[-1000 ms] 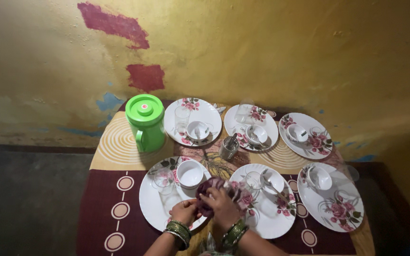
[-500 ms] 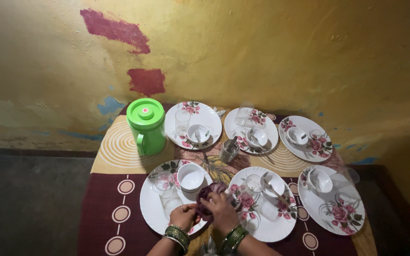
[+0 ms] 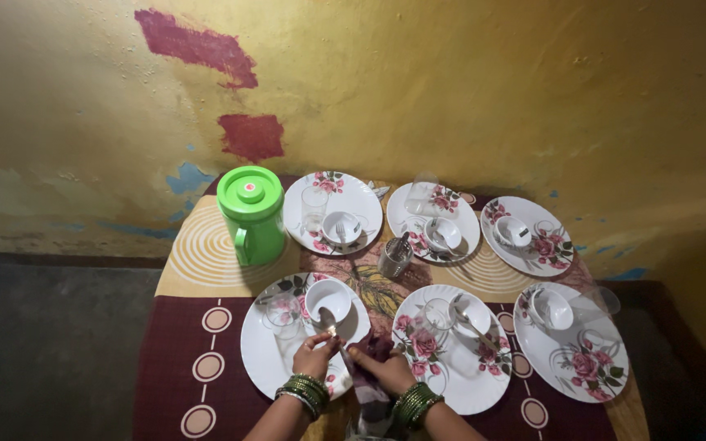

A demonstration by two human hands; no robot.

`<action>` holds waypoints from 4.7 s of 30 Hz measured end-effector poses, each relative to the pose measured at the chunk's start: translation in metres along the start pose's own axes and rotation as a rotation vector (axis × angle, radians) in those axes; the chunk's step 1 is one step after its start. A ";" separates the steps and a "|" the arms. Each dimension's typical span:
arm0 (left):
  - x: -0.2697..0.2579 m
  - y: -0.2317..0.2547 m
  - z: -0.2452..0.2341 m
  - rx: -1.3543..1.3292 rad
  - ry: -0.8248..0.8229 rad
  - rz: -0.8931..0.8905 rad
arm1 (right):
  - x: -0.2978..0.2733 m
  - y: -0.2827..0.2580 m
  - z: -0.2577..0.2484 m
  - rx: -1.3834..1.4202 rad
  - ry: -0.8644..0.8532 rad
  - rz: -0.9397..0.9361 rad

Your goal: The person wipes individual plates, bowls, cups, and glasses with a cloth, handling each item one at a time and placing them back on the table.

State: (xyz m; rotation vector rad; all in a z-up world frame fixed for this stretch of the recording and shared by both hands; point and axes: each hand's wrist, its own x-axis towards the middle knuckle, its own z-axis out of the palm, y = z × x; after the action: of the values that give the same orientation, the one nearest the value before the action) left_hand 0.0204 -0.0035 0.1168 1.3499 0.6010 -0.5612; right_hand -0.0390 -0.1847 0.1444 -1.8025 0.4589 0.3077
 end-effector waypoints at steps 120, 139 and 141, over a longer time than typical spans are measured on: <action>0.058 0.043 0.083 -0.367 -0.707 0.405 | 0.210 0.025 -0.296 0.248 0.498 0.111; 0.133 -0.039 0.091 -0.397 -0.753 0.267 | 0.304 0.017 -0.286 -0.705 0.479 0.177; 0.136 -0.042 0.090 -0.388 -0.687 0.184 | 0.309 0.014 -0.289 -0.692 0.539 0.205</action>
State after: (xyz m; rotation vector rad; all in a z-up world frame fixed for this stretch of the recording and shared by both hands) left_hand 0.0969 -0.1025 0.0037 0.7622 0.0137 -0.6699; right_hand 0.2204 -0.5115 0.0767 -2.5300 1.0112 0.1152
